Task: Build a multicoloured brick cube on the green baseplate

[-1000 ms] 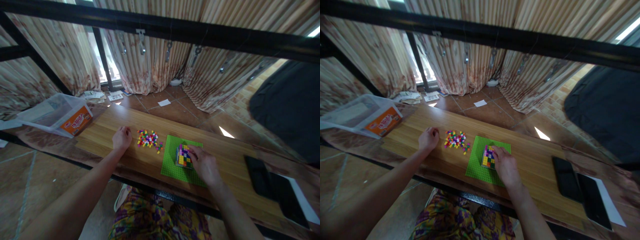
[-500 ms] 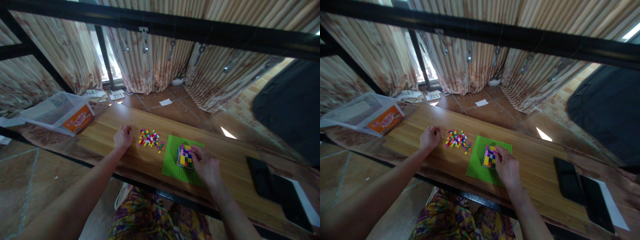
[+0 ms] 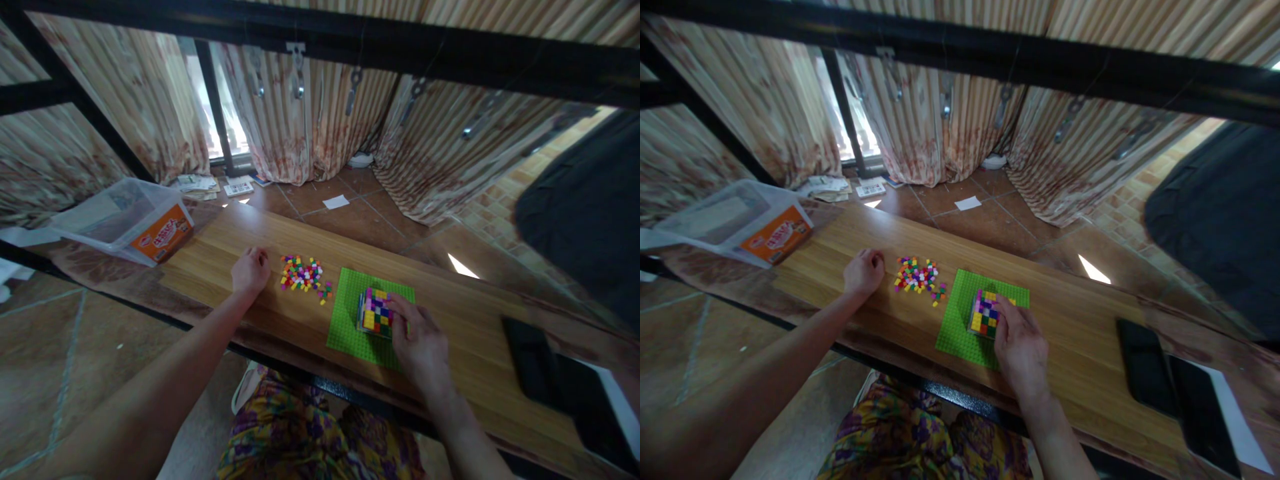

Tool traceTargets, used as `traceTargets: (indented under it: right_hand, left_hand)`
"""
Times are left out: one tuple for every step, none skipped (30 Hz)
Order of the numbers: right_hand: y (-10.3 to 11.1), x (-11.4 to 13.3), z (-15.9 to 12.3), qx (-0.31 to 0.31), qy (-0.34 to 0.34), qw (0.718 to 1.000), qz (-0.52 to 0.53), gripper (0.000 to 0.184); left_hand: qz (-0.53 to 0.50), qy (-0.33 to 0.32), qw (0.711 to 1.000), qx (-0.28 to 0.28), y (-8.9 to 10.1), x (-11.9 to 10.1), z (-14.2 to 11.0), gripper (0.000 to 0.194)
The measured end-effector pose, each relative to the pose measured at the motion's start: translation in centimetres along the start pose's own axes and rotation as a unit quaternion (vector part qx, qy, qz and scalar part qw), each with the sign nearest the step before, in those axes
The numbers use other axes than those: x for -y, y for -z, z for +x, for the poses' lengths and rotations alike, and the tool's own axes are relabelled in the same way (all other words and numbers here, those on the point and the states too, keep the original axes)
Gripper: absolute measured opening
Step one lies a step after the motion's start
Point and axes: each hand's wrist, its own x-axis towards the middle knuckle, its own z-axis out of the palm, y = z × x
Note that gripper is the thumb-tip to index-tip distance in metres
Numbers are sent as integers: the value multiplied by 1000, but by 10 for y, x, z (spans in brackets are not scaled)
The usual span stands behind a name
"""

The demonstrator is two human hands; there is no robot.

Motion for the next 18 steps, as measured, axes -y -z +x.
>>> traceTargets:
  right_hand:
    - [-1, 0, -1, 4, 3, 1000, -6, 34]
    - [-2, 0, -2, 6, 7, 1000, -11, 35]
    - [-3, 0, -3, 8, 11, 1000, -15, 35]
    - [-4, 0, -3, 8, 12, 1000, -17, 36]
    - [-4, -1, -4, 9, 13, 1000, -18, 36]
    - [-5, -1, -4, 9, 12, 1000, -20, 37]
    - [-7, -2, -5, 7, 11, 1000, -22, 37]
    - [-8, -2, -6, 6, 11, 1000, -24, 37]
    - [-9, -3, -6, 5, 11, 1000, -27, 37]
    - [-10, -3, -7, 5, 14, 999, -31, 37]
    - [-11, -4, -7, 6, 19, 999, -34, 37]
    - [-12, -5, -7, 6, 24, 999, -36, 37]
    - [-12, -6, -7, 8, 27, 999, -35, 37]
    - [-11, -6, -7, 8, 28, 999, -32, 36]
    - [-10, -6, -7, 3, 25, 999, -28, 36]
    - [-8, -4, -7, -8, 22, 999, -21, 35]
    - [-5, -1, -7, -26, 18, 999, -16, 33]
    - [-2, 3, -7, -47, 15, 999, -8, 32]
  left_hand:
    - [0, -1, 1000, -2, 0, 0, 0, 26]
    - [0, -1, 1000, -3, 0, 0, 0, 26]
    - [1, -1, 1000, -4, 0, 0, -1, 27]
    - [2, -1, 1000, -4, 0, 0, -1, 27]
    - [4, -1, 1000, -3, 0, 0, -1, 27]
    - [5, 0, 1000, -3, 0, 0, -1, 27]
    - [6, 1, 1000, -4, -1, 0, -1, 27]
    - [5, 2, 1000, -5, -1, 0, 0, 28]
    - [5, 3, 1000, -6, -2, 0, 0, 28]
    - [4, 4, 1000, -6, -2, 1, 0, 28]
    - [2, 3, 1000, -6, -2, 1, 0, 27]
    - [1, 2, 1000, -7, -2, 1, 0, 27]
    - [0, 1, 1000, -7, -2, 1, 0, 27]
    - [-1, 0, 1000, -7, -2, 1, 0, 27]
    - [-1, -2, 1000, -7, -2, 0, 0, 27]
    - [-1, -2, 1000, -6, -1, 0, 0, 27]
    - [-1, -2, 1000, -5, -1, 0, 0, 26]
    - [-1, -1, 1000, -2, -1, -1, 0, 26]
